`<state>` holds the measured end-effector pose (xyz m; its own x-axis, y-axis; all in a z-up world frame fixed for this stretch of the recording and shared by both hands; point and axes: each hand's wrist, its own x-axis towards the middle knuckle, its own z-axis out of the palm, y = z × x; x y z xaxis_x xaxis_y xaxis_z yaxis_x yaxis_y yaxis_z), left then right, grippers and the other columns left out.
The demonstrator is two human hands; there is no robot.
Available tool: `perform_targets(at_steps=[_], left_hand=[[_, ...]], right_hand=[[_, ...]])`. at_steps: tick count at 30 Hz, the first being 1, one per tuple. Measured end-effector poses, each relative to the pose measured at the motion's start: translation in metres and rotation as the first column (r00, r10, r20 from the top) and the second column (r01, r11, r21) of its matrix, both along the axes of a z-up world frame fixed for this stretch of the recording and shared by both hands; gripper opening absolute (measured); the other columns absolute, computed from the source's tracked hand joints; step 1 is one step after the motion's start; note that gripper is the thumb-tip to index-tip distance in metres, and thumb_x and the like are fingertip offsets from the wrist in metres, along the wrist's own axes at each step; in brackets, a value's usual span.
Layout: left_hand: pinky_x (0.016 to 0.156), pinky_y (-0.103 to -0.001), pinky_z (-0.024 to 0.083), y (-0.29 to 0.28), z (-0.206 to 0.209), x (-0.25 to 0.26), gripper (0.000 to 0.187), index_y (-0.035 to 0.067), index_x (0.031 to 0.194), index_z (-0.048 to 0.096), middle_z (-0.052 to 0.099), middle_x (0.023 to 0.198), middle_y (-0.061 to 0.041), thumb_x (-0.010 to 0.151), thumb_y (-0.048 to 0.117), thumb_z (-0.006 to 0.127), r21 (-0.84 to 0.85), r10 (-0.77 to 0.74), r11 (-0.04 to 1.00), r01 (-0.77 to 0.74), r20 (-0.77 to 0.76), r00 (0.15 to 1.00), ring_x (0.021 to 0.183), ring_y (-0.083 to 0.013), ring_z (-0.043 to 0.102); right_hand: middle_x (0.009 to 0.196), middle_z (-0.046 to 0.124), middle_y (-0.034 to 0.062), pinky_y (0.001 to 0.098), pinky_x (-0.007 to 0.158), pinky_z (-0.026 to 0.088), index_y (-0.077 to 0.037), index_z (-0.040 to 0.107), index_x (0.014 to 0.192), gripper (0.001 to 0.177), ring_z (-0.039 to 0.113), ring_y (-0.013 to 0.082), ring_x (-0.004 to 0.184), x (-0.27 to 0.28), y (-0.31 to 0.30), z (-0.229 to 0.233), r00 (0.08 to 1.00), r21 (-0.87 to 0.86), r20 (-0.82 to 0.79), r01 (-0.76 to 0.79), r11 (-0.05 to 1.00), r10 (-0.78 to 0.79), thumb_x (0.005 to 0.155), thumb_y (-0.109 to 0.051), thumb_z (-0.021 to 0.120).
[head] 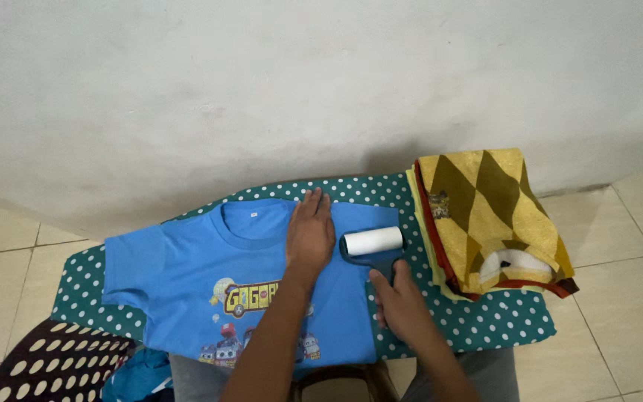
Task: The person uses a lint roller on a yellow patterned cloth, folds it, and places it aside. Then the person takes a blue t-shirt from a laundry basket, lays it flat, rolls it with the lint roller, folds it, and sets it aside.
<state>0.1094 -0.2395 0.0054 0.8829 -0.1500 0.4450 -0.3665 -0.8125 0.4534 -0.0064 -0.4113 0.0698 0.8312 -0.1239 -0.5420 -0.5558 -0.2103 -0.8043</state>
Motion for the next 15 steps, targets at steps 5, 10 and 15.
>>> perform_targets(at_steps=[5,10,15], left_hand=[[0.09,-0.05,0.045,-0.001,0.017,-0.046,0.014,0.0,0.101,0.062,0.062,0.108,-0.02,0.088,0.004,0.062,-0.194,0.019,0.981,-0.008,0.052,0.998,0.103,-0.0395,0.058],[0.09,-0.049,0.046,-0.022,0.027,-0.12,0.012,0.003,0.094,0.062,0.061,0.104,-0.019,0.082,0.001,0.064,-0.178,-0.272,0.95,0.258,-0.058,0.961,0.102,-0.0384,0.058],[0.106,-0.048,0.04,-0.024,0.036,-0.13,0.036,-0.007,0.113,0.064,0.061,0.125,-0.023,0.078,0.003,0.064,-0.188,-0.406,0.9,0.394,-0.03,0.913,0.127,-0.0394,0.051]], right_hand=[[0.065,0.053,0.007,0.0328,0.04,0.045,-0.008,0.041,0.103,0.029,0.053,0.0162,0.045,0.004,-0.001,0.006,0.999,0.038,-0.041,0.012,0.999,-0.01,0.098,-0.031,0.058],[0.065,0.054,0.0069,0.0335,0.04,0.046,-0.006,0.04,0.101,0.031,0.055,0.0178,0.045,0.009,-0.003,-0.001,1.0,0.062,-0.007,-0.004,0.998,0.004,0.098,-0.03,0.059],[0.064,0.053,0.0078,0.0337,0.04,0.046,-0.006,0.038,0.102,0.03,0.053,0.0192,0.045,0.022,-0.009,-0.009,1.0,0.117,-0.018,-0.011,0.993,0.013,0.099,-0.029,0.057]])
